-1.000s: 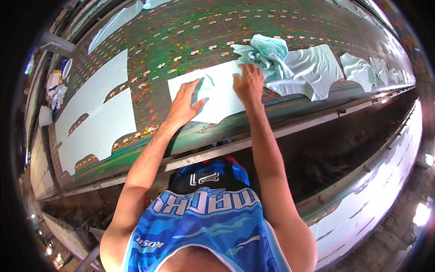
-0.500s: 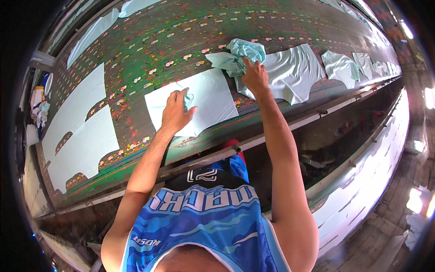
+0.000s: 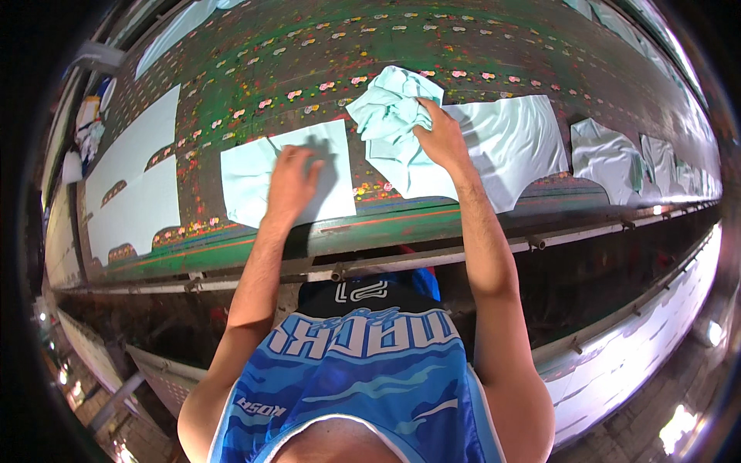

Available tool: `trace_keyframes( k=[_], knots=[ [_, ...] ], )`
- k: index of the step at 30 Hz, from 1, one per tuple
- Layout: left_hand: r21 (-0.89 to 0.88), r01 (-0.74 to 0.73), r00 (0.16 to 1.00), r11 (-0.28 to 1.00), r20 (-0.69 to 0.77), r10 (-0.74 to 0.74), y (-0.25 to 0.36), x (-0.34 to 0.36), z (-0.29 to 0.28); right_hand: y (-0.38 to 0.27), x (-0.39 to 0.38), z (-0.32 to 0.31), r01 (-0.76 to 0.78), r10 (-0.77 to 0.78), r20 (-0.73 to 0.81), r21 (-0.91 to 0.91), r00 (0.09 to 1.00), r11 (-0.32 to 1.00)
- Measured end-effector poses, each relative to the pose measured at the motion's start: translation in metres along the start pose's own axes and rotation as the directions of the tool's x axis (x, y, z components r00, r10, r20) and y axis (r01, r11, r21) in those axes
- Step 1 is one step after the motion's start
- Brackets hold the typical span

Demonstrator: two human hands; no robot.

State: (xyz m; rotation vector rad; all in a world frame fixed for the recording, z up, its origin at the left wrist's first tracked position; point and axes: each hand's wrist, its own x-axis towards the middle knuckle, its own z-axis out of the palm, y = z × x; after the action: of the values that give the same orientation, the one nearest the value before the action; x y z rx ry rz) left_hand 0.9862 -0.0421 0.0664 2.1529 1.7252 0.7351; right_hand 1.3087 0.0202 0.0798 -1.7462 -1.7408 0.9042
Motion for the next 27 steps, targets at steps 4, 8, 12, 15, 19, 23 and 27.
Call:
trace_keyframes(
  k=[4,8,12,15,19,23,27],
  knots=[
    [-0.056,-0.215,0.922,0.975,0.317,0.221,0.066,0.009,0.039,0.020,0.002,0.001,0.076,-0.072,0.123,-0.031,0.990,0.997],
    [-0.011,-0.232,0.932,0.973,0.283,0.225,0.067,0.014,0.072,0.019,-0.015,0.000,0.092,-0.083,0.243,-0.026,0.966,0.995],
    [-0.240,-0.121,0.983,0.963,0.106,0.150,0.088,0.023,0.081,0.018,-0.041,0.006,0.094,-0.072,0.339,-0.048,0.938,0.994],
    [-0.410,-0.032,0.991,0.911,0.104,0.082,0.120,0.027,0.079,0.001,-0.056,0.003,0.145,-0.144,0.203,0.010,0.968,0.989],
    [-0.577,-0.058,0.991,0.814,0.068,0.119,0.138,0.021,0.076,0.048,-0.032,0.000,0.161,-0.158,-0.043,0.064,0.987,0.985],
    [-0.346,-0.142,0.989,0.928,-0.086,0.119,0.096,0.023,0.052,0.110,-0.002,-0.085,0.014,-0.007,-0.364,0.017,0.931,1.000],
    [0.018,-0.001,0.983,1.000,-0.183,0.005,0.008,-0.012,0.024,0.099,-0.003,-0.183,0.031,-0.073,-0.506,-0.092,0.859,0.995]
  ],
)
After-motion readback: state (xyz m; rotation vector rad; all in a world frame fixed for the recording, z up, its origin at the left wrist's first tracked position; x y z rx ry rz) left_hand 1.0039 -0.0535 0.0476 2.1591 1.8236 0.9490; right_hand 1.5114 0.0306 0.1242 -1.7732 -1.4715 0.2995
